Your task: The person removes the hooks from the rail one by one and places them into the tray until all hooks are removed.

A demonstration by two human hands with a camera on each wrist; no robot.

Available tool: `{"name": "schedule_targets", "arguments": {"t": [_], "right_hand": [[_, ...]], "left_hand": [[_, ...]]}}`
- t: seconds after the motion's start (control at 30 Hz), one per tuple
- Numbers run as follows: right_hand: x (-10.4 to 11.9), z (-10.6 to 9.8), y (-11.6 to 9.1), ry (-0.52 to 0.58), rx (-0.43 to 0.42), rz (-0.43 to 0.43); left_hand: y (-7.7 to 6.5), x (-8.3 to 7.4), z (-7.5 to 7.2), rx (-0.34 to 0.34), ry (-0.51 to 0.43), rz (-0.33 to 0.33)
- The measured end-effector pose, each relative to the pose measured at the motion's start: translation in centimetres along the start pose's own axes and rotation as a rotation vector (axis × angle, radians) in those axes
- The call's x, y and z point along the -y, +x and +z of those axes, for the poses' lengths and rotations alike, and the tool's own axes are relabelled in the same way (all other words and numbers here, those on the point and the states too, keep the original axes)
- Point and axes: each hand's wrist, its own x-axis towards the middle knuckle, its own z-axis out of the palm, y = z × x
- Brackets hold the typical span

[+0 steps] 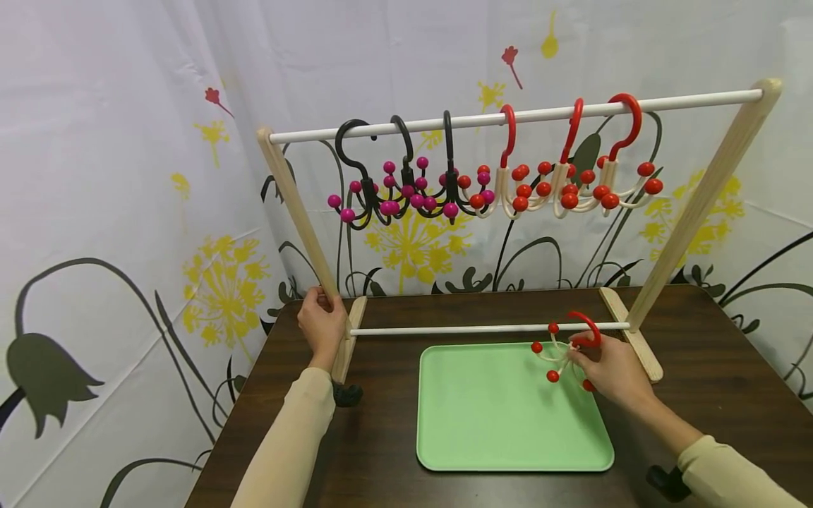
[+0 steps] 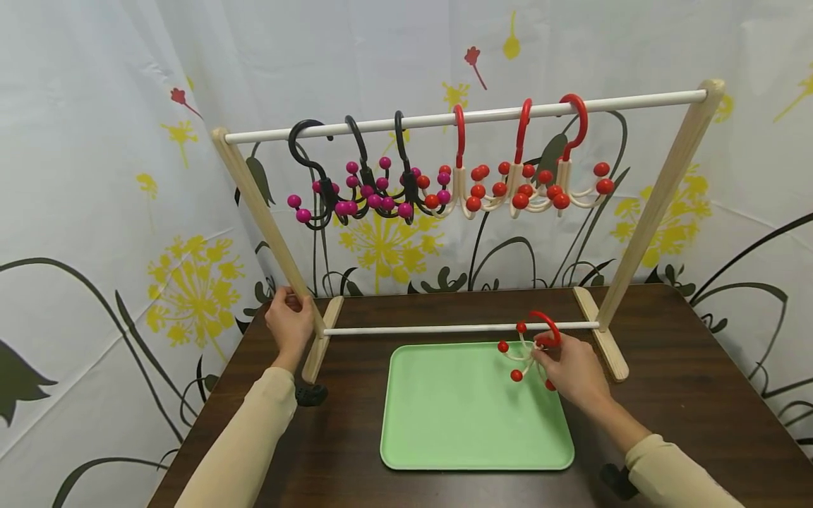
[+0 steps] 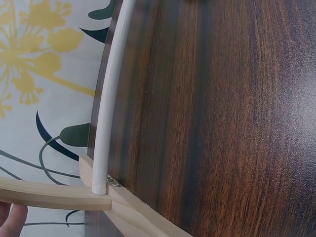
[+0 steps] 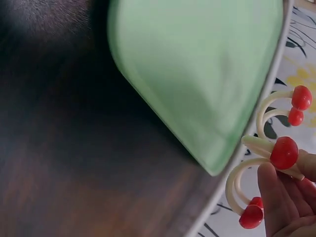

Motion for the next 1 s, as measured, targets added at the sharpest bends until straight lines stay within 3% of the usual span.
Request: {"name": "schedule_targets", "arguments": {"t": [0.33, 1.0], "right_hand": [[-0.4, 2.1, 0.0, -0.022, 0.03, 0.017], [-0.8, 2.7, 0.1, -0.021, 0.015, -0.007]], "left_hand": [[0.0, 0.0, -0.1, -0.002, 0.006, -0.009], [0.0, 0.0, 0.1, 0.001, 0.01, 0.001]]}}
